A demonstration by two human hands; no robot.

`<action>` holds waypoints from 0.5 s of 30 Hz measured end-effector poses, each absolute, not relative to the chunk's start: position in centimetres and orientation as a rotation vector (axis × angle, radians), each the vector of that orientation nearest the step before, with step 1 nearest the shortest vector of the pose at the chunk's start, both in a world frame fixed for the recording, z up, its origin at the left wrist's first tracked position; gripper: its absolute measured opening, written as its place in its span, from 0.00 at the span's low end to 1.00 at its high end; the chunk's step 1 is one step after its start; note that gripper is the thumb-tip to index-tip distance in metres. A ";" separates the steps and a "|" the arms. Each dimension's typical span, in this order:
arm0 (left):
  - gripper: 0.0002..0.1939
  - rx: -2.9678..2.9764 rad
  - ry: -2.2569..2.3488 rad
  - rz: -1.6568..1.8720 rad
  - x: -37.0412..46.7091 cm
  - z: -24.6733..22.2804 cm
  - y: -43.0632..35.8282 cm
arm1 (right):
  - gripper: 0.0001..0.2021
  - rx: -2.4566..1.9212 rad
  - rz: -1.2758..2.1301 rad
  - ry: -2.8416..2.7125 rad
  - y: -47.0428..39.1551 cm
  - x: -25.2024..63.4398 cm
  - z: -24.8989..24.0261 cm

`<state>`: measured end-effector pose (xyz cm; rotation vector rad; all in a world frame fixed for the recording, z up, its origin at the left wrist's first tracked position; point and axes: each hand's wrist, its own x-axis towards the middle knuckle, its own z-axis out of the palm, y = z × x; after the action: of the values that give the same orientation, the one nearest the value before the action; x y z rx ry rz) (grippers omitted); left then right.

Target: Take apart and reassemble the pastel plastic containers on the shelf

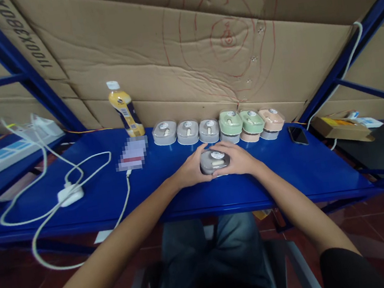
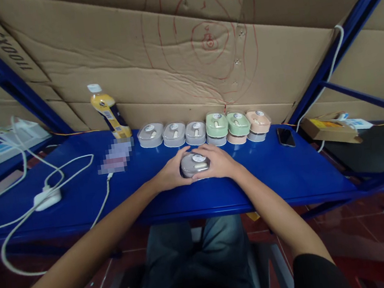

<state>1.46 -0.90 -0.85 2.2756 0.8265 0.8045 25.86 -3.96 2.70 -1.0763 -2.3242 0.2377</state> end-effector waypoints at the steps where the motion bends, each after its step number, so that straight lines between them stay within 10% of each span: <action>1: 0.63 2.274 0.831 0.801 1.5 -0.9 -0.9 | 0.46 -1.081 0.237 -2.330 -4.0 25.9 2.7; 11: 0.53 2.451 0.842 0.850 1.0 -0.7 -1.4 | 0.50 -1.013 0.237 -2.267 -3.6 26.5 1.9; 15: 0.52 2.416 1.158 1.134 0.7 0.5 -1.2 | 0.31 -1.013 0.136 -1.968 -3.4 27.6 2.8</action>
<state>0.71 -1.18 0.49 2.4157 1.1578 1.1342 27.62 -3.42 2.78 -1.0128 -1.9682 0.1361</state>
